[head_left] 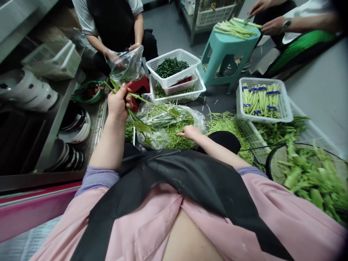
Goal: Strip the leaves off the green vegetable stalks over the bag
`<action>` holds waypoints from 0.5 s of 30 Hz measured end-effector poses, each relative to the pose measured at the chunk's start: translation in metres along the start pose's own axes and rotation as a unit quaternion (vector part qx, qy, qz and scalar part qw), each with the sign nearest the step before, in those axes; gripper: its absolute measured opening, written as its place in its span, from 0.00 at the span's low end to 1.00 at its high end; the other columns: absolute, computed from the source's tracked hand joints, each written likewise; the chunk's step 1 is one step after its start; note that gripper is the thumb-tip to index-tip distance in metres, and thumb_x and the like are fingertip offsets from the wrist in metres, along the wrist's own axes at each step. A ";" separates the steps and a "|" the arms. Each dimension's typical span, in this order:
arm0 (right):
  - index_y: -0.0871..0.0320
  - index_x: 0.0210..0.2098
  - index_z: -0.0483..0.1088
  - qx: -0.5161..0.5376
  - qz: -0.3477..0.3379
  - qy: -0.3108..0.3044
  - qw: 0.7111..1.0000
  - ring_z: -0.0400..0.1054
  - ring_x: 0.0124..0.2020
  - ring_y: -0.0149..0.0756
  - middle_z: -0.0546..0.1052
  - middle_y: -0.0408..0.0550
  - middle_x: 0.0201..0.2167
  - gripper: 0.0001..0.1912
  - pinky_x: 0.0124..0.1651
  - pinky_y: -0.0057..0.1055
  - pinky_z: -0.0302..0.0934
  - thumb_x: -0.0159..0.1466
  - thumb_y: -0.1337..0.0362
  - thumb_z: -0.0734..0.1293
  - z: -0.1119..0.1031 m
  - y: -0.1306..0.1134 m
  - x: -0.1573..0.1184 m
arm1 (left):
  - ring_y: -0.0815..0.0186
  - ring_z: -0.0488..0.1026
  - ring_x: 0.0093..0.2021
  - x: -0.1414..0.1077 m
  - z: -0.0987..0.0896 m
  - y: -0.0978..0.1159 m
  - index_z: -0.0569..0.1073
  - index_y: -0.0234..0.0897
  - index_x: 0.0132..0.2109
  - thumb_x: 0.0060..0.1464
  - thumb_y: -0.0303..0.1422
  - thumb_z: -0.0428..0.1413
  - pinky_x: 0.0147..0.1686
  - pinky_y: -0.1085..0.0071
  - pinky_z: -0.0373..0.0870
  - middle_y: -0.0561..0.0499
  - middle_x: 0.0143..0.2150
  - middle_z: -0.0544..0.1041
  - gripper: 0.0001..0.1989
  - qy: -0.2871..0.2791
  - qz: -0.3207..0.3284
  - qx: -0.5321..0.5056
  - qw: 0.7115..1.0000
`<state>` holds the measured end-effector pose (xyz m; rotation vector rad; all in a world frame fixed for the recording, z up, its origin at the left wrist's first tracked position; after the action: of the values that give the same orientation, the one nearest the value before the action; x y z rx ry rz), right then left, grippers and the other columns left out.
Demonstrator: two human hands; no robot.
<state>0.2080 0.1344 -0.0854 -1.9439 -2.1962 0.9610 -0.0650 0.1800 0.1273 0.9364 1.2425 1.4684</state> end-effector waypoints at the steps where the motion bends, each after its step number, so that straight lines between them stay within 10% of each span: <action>1: 0.60 0.42 0.75 -0.008 0.010 0.016 1.000 0.71 0.46 0.52 0.78 0.63 0.41 0.20 0.47 0.41 0.63 0.57 0.51 0.72 -0.006 0.002 0.003 | 0.78 0.55 0.10 0.000 0.002 -0.002 0.68 0.37 0.26 0.52 0.43 0.62 0.09 0.79 0.49 0.60 0.12 0.61 0.17 -0.005 -0.004 0.006 1.000; 4: 0.61 0.49 0.72 0.039 0.006 0.098 0.994 0.72 0.42 0.46 0.78 0.58 0.41 0.22 0.45 0.38 0.63 0.58 0.58 0.71 -0.039 0.000 0.012 | 0.79 0.53 0.09 -0.002 0.011 -0.012 0.68 0.37 0.27 0.52 0.44 0.62 0.09 0.80 0.48 0.61 0.12 0.60 0.17 -0.026 -0.028 0.021 0.999; 8: 0.62 0.30 0.74 0.245 -0.068 0.110 0.961 0.66 0.25 0.33 0.75 0.48 0.23 0.15 0.33 0.31 0.61 0.62 0.56 0.66 -0.075 -0.020 0.015 | 0.79 0.52 0.10 -0.007 0.025 -0.027 0.67 0.36 0.27 0.51 0.45 0.62 0.10 0.80 0.48 0.61 0.13 0.59 0.18 -0.058 -0.062 0.042 0.996; 15: 0.64 0.34 0.74 0.423 -0.197 -0.195 0.863 0.46 0.15 0.21 0.57 0.34 0.14 0.17 0.18 0.23 0.38 0.55 0.54 0.71 -0.056 -0.088 -0.018 | 0.79 0.52 0.11 -0.004 0.037 -0.052 0.67 0.36 0.28 0.52 0.45 0.60 0.12 0.80 0.50 0.61 0.14 0.58 0.18 -0.091 -0.074 0.084 0.990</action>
<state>0.1586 0.1391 0.0078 -0.9184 -1.6985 1.9071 -0.0189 0.1858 0.0836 1.0425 1.2837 1.1498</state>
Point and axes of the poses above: each hand's wrist, its own x-axis towards the middle knuckle, its own z-axis out of the palm, y = z × x, the point moved 9 cm from there along x, towards the middle knuckle
